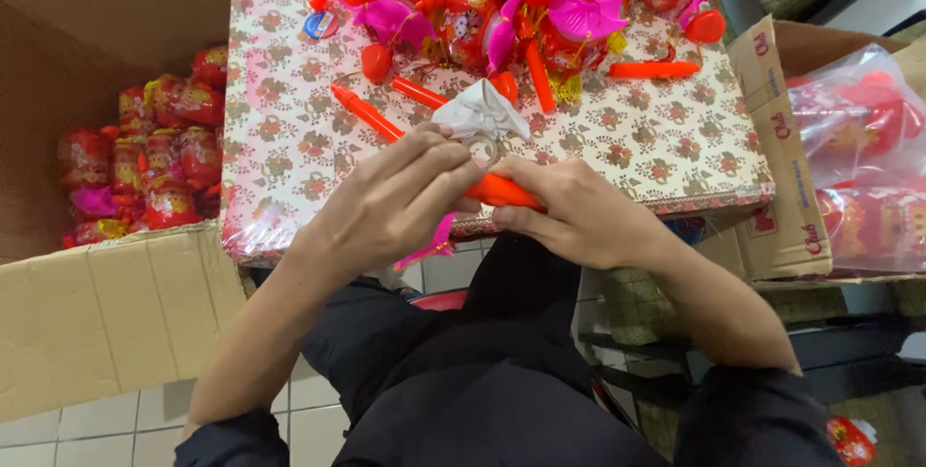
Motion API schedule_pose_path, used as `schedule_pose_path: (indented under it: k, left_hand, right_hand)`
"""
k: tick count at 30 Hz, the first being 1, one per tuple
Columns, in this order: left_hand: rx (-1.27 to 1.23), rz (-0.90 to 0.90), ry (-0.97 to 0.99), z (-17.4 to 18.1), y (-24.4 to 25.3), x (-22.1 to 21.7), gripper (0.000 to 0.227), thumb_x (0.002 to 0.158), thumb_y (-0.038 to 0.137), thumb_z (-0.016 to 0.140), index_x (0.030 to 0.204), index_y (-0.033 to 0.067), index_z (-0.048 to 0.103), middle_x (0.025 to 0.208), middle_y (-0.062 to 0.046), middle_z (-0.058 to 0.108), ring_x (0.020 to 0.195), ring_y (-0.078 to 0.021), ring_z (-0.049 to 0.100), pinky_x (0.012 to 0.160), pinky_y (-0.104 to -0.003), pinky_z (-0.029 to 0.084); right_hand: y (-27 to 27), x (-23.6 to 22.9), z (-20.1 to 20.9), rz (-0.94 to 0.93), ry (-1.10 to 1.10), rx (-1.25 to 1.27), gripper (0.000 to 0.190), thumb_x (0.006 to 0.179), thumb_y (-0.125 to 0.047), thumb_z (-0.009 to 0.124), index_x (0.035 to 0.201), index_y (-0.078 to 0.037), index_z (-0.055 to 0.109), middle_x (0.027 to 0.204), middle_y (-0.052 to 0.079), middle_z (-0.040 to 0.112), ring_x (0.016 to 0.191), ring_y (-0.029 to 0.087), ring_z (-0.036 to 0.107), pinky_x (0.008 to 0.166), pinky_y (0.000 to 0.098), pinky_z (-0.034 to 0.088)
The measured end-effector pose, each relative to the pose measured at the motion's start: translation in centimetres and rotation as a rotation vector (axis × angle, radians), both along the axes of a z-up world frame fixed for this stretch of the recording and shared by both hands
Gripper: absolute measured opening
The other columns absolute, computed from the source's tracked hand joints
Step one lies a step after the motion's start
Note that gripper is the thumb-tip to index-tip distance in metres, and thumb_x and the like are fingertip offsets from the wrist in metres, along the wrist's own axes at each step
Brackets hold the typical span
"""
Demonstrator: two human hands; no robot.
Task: Assembling small plastic toys or lanterns by attaching handles and decorative elements at a steady pace.
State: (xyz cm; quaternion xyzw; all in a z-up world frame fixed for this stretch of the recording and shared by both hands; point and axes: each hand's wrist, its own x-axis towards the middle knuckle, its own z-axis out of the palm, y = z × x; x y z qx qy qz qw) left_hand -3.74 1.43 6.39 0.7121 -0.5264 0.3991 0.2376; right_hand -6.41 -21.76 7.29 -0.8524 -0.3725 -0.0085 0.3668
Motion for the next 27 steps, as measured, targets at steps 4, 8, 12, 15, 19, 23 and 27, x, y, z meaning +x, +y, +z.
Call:
schedule_pose_path:
  k: [4,8,12,15,19,23,27]
  left_hand:
    - [0.011,0.010,-0.056,0.6,1.0,0.3,0.027,0.098,0.026,0.073,0.104,0.0000,0.074,0.088,-0.015,0.072,0.087,-0.0283,0.072,0.088,-0.039,0.061]
    - [0.011,0.233,-0.043,0.4,2.4,1.2,0.047,0.100,0.034,0.083,0.131,0.0049,0.063,0.115,-0.012,0.073,0.103,-0.0277,0.069,0.090,-0.043,0.061]
    - [-0.143,0.246,0.151,-1.1,3.2,1.9,0.051,0.109,0.036,0.064,0.144,0.0018,0.051,0.133,-0.016,0.070,0.120,-0.0300,0.066,0.112,-0.047,0.054]
    - [-0.125,0.247,0.185,1.7,3.8,0.1,0.038,0.111,0.022,0.067,0.140,-0.0019,0.060,0.128,-0.020,0.068,0.118,-0.0370,0.064,0.110,-0.053,0.048]
    - [-0.054,0.285,0.158,1.2,4.6,1.7,0.027,0.109,0.017,0.072,0.132,0.0021,0.070,0.116,-0.015,0.071,0.105,-0.0330,0.067,0.107,-0.053,0.047]
    - [-0.024,0.323,0.225,0.5,4.7,4.4,0.030,0.106,0.025,0.073,0.123,0.0009,0.067,0.104,-0.013,0.074,0.089,-0.0280,0.070,0.075,-0.041,0.054]
    - [-0.065,0.312,0.461,-0.2,4.1,7.1,0.022,0.114,0.022,0.050,0.119,0.0013,0.056,0.091,-0.013,0.070,0.068,-0.0246,0.064,0.055,-0.036,0.046]
  right_hand:
    - [0.3,0.1,0.2,0.022,0.014,0.074,0.027,0.101,-0.028,0.062,0.115,-0.004,0.062,0.081,0.016,0.068,0.075,0.042,0.071,0.068,0.0455,0.056]
    - [0.9,0.2,0.8,-0.126,-0.062,-0.017,0.034,0.103,-0.036,0.053,0.120,-0.008,0.063,0.091,0.007,0.069,0.068,0.023,0.061,0.070,0.0365,0.043]
    - [1.7,0.2,1.0,-0.189,-0.109,0.074,0.036,0.106,-0.026,0.042,0.124,-0.004,0.064,0.094,0.010,0.070,0.075,0.025,0.062,0.071,0.0365,0.042]
    - [2.5,1.5,0.4,-0.173,-0.289,0.112,0.033,0.106,-0.023,0.059,0.130,-0.001,0.061,0.107,0.018,0.070,0.082,0.027,0.062,0.074,0.0400,0.048]
    - [2.9,4.7,1.0,-0.098,-0.532,0.079,0.033,0.105,-0.018,0.071,0.132,0.000,0.064,0.099,0.013,0.063,0.085,0.025,0.056,0.077,0.0366,0.047]
    - [2.5,9.1,2.2,0.036,-0.563,0.080,0.046,0.098,-0.024,0.086,0.134,-0.006,0.064,0.097,0.012,0.073,0.078,0.019,0.067,0.067,0.0309,0.055]
    - [3.1,12.0,1.9,0.096,-0.154,0.547,0.060,0.112,-0.062,0.043,0.152,-0.018,0.034,0.143,0.021,0.058,0.100,0.029,0.079,0.078,0.0331,0.072]
